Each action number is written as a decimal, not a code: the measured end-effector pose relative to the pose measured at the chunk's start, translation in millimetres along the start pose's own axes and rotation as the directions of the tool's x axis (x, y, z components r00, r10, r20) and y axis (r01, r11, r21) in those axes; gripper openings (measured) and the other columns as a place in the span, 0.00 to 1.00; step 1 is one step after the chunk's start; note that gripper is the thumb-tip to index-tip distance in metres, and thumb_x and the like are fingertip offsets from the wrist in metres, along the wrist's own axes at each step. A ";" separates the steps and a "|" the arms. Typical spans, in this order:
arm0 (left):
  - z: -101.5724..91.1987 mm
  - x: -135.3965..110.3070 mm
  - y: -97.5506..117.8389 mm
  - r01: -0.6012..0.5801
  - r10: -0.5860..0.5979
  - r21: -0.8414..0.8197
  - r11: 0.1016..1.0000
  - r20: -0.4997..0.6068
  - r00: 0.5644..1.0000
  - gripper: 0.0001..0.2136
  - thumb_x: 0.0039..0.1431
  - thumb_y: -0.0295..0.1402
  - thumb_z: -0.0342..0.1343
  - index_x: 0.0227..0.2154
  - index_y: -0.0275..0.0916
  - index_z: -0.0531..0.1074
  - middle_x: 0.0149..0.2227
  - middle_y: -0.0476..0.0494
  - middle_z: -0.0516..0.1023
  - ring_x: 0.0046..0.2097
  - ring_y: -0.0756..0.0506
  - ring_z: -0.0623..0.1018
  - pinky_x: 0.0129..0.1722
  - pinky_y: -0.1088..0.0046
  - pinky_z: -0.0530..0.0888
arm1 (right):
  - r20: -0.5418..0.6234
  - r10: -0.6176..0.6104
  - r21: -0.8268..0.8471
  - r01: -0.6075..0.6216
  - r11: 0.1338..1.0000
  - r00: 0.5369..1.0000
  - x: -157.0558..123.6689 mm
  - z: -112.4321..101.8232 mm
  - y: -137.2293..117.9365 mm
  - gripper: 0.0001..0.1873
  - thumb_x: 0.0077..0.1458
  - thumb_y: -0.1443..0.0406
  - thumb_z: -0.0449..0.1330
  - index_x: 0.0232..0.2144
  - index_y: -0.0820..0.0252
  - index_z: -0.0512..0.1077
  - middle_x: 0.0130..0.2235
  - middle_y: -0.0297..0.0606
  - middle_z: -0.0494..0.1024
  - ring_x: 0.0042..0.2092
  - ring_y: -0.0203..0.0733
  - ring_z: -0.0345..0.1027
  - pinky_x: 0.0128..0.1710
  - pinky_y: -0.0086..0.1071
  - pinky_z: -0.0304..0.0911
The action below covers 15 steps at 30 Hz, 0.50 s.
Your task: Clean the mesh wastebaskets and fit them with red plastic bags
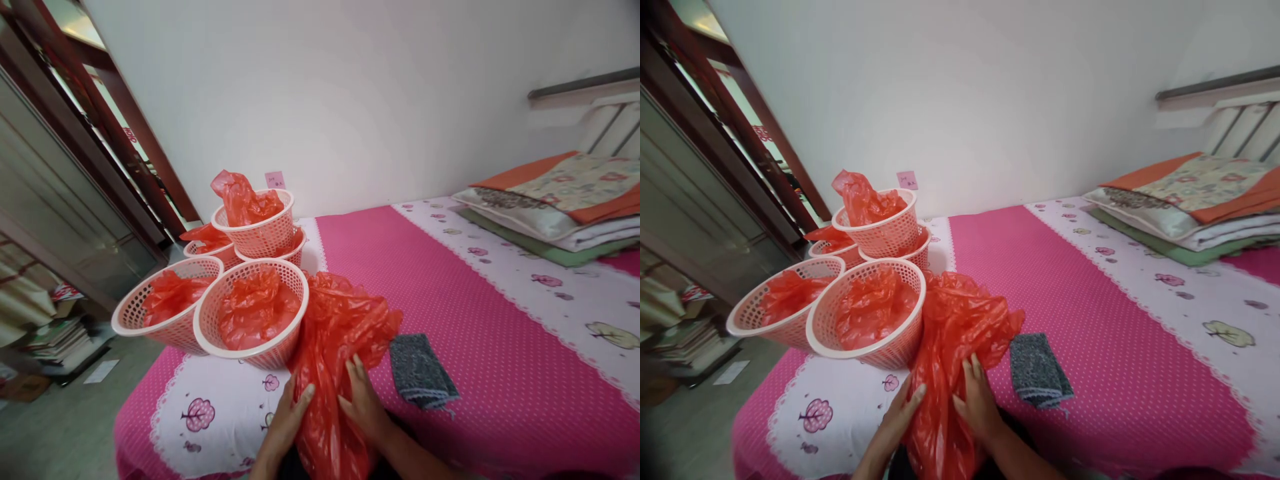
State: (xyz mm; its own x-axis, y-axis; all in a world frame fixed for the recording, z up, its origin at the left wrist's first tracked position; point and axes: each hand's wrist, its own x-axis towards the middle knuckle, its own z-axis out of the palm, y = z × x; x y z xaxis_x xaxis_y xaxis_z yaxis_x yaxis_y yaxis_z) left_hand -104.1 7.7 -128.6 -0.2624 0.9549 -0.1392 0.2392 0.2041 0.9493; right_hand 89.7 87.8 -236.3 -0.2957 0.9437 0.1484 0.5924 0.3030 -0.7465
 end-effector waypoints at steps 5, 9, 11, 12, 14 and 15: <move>26.7 0.7 45.9 -0.146 0.223 0.549 0.823 -0.076 0.972 0.49 0.50 0.42 0.67 0.75 0.41 0.54 0.78 0.35 0.50 0.77 0.31 0.51 0.74 0.46 0.52 | -0.016 0.038 -0.030 -0.039 0.999 0.999 85.6 24.5 -23.6 0.36 0.57 0.66 0.57 0.69 0.61 0.65 0.72 0.56 0.63 0.73 0.64 0.54 0.70 0.59 0.56; 56.1 2.7 47.0 -0.063 0.108 0.862 0.504 0.009 0.994 0.39 0.58 0.32 0.61 0.72 0.53 0.60 0.79 0.43 0.46 0.78 0.31 0.45 0.74 0.37 0.44 | -0.033 -0.013 -0.021 0.012 1.000 0.999 85.6 7.9 -17.3 0.31 0.59 0.68 0.53 0.65 0.61 0.70 0.66 0.53 0.72 0.68 0.56 0.65 0.67 0.53 0.64; 62.2 6.9 35.8 -0.005 -0.010 0.906 0.423 0.010 1.000 0.36 0.60 0.30 0.57 0.72 0.51 0.60 0.78 0.40 0.48 0.78 0.31 0.48 0.73 0.37 0.45 | -0.073 -0.063 -0.020 0.061 0.998 0.995 73.5 -13.0 -15.3 0.30 0.61 0.67 0.52 0.65 0.61 0.70 0.65 0.52 0.74 0.67 0.53 0.66 0.68 0.51 0.62; 63.1 9.2 29.5 0.017 -0.062 0.915 0.402 0.009 0.998 0.37 0.60 0.29 0.56 0.73 0.50 0.59 0.78 0.39 0.48 0.78 0.31 0.49 0.73 0.37 0.46 | -0.095 -0.105 -0.036 0.102 0.994 0.990 68.4 -24.5 -15.8 0.29 0.64 0.66 0.52 0.66 0.59 0.70 0.65 0.50 0.73 0.67 0.52 0.66 0.69 0.51 0.60; 62.8 13.2 17.9 0.055 -0.149 0.922 0.383 0.002 0.989 0.40 0.58 0.27 0.56 0.74 0.48 0.55 0.79 0.39 0.46 0.78 0.31 0.48 0.73 0.37 0.49 | -0.070 -0.285 -0.131 0.274 0.953 0.956 65.9 -45.3 -19.7 0.30 0.65 0.64 0.54 0.69 0.51 0.66 0.68 0.45 0.70 0.70 0.53 0.60 0.72 0.54 0.53; 62.3 14.6 13.2 0.069 -0.177 0.923 0.379 -0.001 0.984 0.41 0.57 0.26 0.55 0.75 0.48 0.53 0.79 0.40 0.45 0.78 0.32 0.47 0.73 0.38 0.49 | -0.004 -0.384 -0.187 0.376 0.907 0.923 70.4 -53.5 -22.4 0.32 0.65 0.63 0.56 0.70 0.48 0.64 0.69 0.43 0.69 0.71 0.55 0.57 0.72 0.58 0.49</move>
State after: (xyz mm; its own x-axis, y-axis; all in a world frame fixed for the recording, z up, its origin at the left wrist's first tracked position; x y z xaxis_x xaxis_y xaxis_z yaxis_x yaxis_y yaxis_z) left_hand -46.5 37.8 -135.6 -0.3013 0.9036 -0.3045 0.9352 0.3423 0.0904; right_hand 95.7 154.6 -174.5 -0.4971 0.7557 0.4264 0.5663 0.6549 -0.5004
